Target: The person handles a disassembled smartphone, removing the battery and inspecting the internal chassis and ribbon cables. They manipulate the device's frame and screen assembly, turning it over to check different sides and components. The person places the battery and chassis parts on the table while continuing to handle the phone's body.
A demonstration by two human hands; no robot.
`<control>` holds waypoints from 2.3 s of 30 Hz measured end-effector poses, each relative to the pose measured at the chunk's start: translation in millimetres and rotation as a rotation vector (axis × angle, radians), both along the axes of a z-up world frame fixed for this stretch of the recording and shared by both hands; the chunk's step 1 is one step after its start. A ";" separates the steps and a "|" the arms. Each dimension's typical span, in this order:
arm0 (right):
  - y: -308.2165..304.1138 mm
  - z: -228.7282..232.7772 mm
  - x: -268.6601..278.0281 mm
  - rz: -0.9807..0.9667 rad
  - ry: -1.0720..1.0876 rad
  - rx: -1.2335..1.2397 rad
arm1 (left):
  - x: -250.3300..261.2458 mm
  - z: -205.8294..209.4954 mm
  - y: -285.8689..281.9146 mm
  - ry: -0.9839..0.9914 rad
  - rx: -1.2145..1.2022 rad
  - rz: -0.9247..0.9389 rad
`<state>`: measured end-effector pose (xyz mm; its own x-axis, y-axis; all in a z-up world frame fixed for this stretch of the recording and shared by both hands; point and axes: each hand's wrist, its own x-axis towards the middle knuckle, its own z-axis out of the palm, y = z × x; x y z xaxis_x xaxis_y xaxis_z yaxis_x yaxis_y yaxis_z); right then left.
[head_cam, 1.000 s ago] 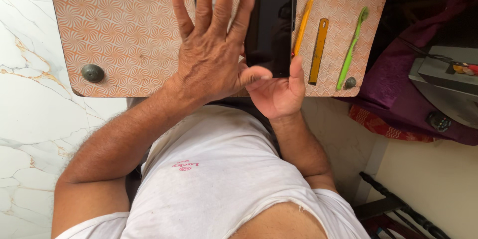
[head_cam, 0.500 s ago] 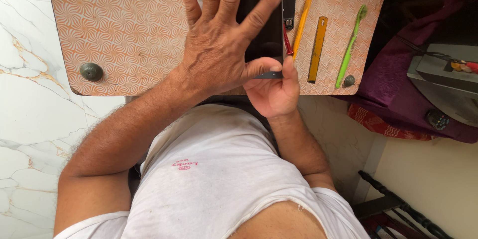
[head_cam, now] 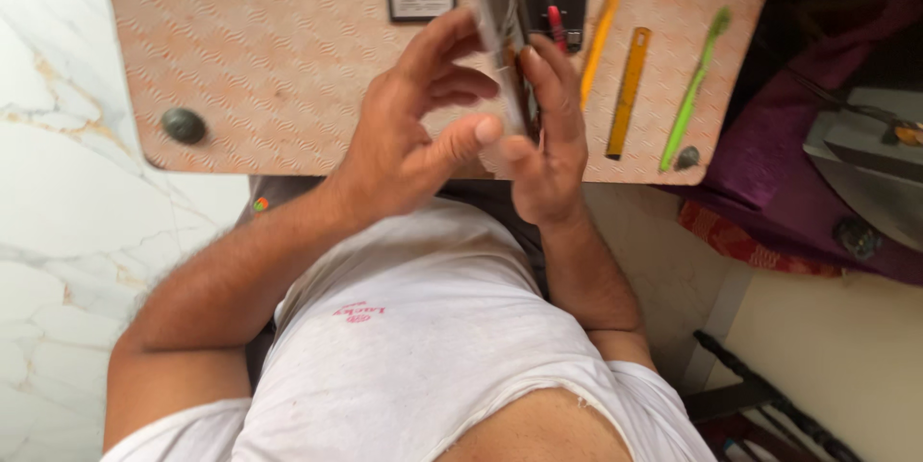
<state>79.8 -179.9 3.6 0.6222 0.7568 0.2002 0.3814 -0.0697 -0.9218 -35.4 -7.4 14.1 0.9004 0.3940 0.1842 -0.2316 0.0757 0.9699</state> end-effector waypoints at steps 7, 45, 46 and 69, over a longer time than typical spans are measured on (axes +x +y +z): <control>26.4 0.9 -10.6 -0.008 -0.544 -0.015 | 0.9 -22.5 12.5 -0.023 -0.454 -0.130; -12.9 -31.6 13.6 0.141 -0.808 -0.046 | -4.6 -84.3 22.8 0.063 -0.566 -0.099; -11.2 -31.9 10.9 0.140 -0.824 -0.035 | -5.0 -84.2 23.8 0.087 -0.513 -0.082; -0.6 -20.2 26.8 0.119 -0.813 -0.068 | -3.4 -69.5 33.9 0.031 -0.727 -0.286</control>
<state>106.6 -180.5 -16.6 0.2179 0.8353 0.5047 0.9362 -0.0327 -0.3500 -38.8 26.6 -55.4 0.9858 0.1579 -0.0579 -0.0810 0.7474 0.6594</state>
